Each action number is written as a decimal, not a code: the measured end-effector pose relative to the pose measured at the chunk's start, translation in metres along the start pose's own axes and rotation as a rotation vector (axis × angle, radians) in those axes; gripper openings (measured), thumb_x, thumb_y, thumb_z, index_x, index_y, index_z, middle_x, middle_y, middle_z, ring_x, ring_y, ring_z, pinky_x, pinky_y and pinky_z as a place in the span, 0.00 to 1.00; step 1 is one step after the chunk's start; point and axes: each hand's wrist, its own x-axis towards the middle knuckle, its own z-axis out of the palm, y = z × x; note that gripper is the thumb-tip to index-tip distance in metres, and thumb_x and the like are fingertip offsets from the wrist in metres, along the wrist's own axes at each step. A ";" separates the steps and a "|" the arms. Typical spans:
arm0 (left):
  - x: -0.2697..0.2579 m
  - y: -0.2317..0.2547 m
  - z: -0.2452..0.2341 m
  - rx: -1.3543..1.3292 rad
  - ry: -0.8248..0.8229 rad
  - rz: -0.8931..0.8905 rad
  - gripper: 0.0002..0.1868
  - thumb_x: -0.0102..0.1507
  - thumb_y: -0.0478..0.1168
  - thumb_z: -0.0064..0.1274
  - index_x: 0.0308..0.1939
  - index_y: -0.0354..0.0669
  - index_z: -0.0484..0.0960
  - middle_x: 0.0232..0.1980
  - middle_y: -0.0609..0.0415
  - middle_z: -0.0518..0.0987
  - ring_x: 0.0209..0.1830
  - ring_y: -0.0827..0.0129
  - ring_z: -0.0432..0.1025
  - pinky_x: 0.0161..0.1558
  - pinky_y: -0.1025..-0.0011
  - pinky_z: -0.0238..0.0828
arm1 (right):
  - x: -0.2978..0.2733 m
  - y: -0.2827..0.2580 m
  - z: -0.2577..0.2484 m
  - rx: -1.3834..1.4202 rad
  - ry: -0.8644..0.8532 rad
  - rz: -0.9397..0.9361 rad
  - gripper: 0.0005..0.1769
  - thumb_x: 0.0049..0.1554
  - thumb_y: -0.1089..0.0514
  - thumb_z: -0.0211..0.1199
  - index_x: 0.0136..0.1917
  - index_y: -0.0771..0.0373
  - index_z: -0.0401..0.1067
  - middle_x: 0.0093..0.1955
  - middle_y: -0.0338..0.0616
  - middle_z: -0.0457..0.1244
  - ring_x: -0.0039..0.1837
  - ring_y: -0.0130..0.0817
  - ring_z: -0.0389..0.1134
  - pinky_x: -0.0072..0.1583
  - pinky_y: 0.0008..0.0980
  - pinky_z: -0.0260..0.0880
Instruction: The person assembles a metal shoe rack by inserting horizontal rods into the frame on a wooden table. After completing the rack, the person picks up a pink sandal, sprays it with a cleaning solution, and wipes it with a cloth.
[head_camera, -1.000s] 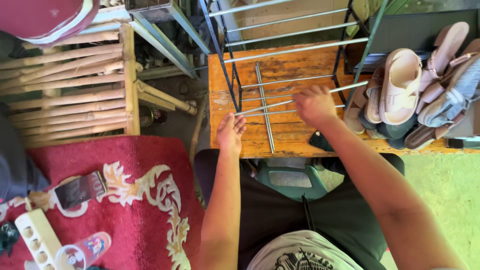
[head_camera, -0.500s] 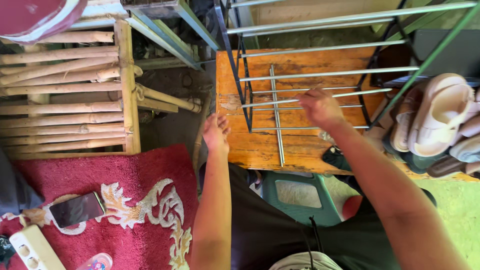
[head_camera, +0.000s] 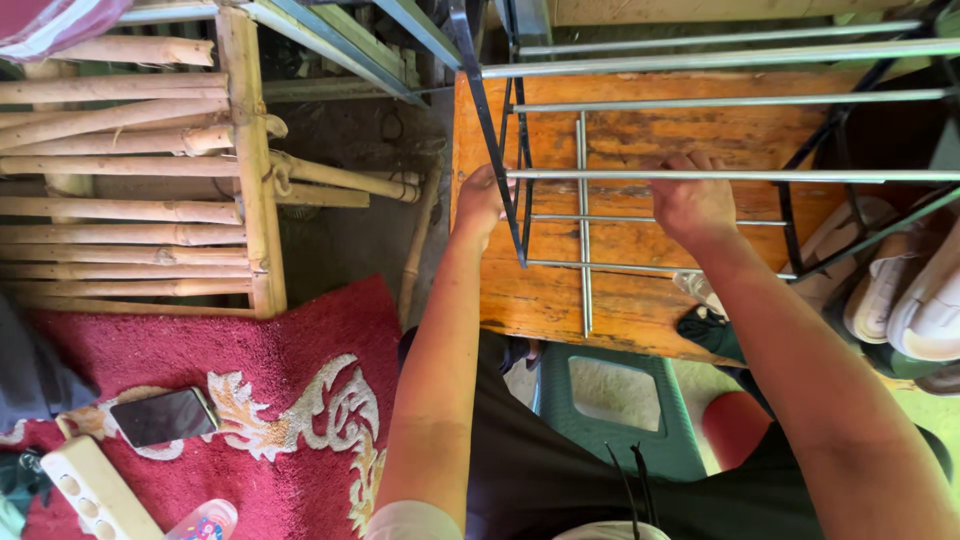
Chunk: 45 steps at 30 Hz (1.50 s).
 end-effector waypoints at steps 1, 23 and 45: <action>0.004 0.000 0.001 0.025 0.007 0.019 0.08 0.67 0.38 0.55 0.48 0.39 0.81 0.31 0.60 0.75 0.26 0.77 0.66 0.25 0.75 0.59 | 0.000 0.002 0.005 0.046 0.019 0.004 0.09 0.59 0.60 0.64 0.54 0.53 0.78 0.50 0.41 0.66 0.55 0.46 0.68 0.57 0.47 0.67; 0.011 -0.007 0.018 -0.013 0.180 -0.058 0.22 0.66 0.41 0.57 0.59 0.27 0.80 0.40 0.48 0.85 0.39 0.65 0.83 0.38 0.72 0.77 | -0.005 0.009 0.025 0.125 0.055 0.001 0.16 0.57 0.63 0.66 0.57 0.51 0.80 0.50 0.37 0.67 0.58 0.42 0.67 0.60 0.46 0.66; 0.012 -0.008 0.017 -0.177 0.133 -0.062 0.20 0.66 0.39 0.56 0.56 0.23 0.78 0.44 0.40 0.86 0.42 0.57 0.83 0.42 0.68 0.80 | 0.002 0.013 0.023 0.093 0.024 -0.057 0.18 0.54 0.66 0.62 0.56 0.53 0.79 0.53 0.38 0.68 0.57 0.43 0.67 0.58 0.48 0.67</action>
